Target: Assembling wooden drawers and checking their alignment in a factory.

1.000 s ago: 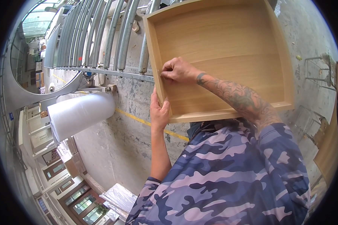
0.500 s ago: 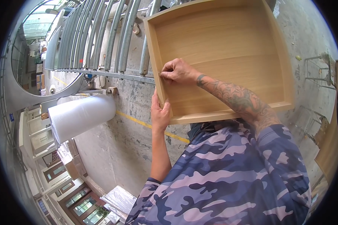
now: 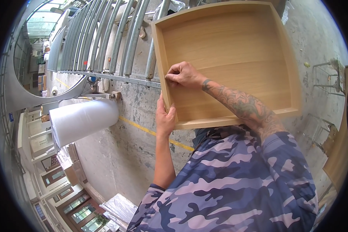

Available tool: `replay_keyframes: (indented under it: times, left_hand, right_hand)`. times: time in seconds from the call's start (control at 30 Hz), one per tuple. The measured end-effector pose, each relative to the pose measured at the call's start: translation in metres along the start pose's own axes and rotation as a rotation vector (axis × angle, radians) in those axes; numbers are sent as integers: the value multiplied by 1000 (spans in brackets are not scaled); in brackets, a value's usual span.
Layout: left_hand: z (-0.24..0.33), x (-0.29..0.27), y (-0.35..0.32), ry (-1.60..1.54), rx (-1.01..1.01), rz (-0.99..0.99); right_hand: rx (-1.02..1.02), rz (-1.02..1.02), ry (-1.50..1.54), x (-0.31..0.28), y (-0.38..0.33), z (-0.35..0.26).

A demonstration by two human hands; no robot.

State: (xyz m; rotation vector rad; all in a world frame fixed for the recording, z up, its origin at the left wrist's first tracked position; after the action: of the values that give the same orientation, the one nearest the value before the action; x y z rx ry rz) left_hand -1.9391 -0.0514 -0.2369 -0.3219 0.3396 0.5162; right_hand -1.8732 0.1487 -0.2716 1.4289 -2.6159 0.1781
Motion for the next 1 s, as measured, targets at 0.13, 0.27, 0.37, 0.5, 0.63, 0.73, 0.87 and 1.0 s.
replay_keyframes:
  times: [0.13,0.27,0.37,0.5,0.63,0.73,0.87,1.0]
  left_hand:
    - [1,-1,1,69,19,8]
    - [-1,1,-3,1,-28,-6]
    - [-2,-3,0,16,-18,-7]
    - [3,-1,0,41,-23,-12]
    - [-1,-1,0,15,-28,-3]
    - [1,-1,-1,30,-34,-8]
    - [-4,0,-2,7,-25,0]
    - [1,-1,0,28,-17,-5]
  right_hand:
    - [-27,25,-25,1,1,0]
    - [8,102,-50,1,0,4]
    - [-6,64,19,2,3,3]
    - [99,115,18,2,5,1]
    - [69,16,71,1,4,0]
    - [95,56,55,3,6,1]
    - [132,83,70,1,6,2]
    - [93,27,174,1,11,6]
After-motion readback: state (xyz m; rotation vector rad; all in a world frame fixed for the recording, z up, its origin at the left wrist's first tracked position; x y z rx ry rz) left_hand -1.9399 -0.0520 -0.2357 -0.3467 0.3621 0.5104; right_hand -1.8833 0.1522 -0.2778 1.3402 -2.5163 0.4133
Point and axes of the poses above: each hand's wrist, its own y-axis towards the middle knuckle, its own x-axis out of the palm, z = x × y, the point moved 3 cm from there along y, towards the middle knuckle, and after that the axes turned 4 degrees about -x, right-handed, at the moved point
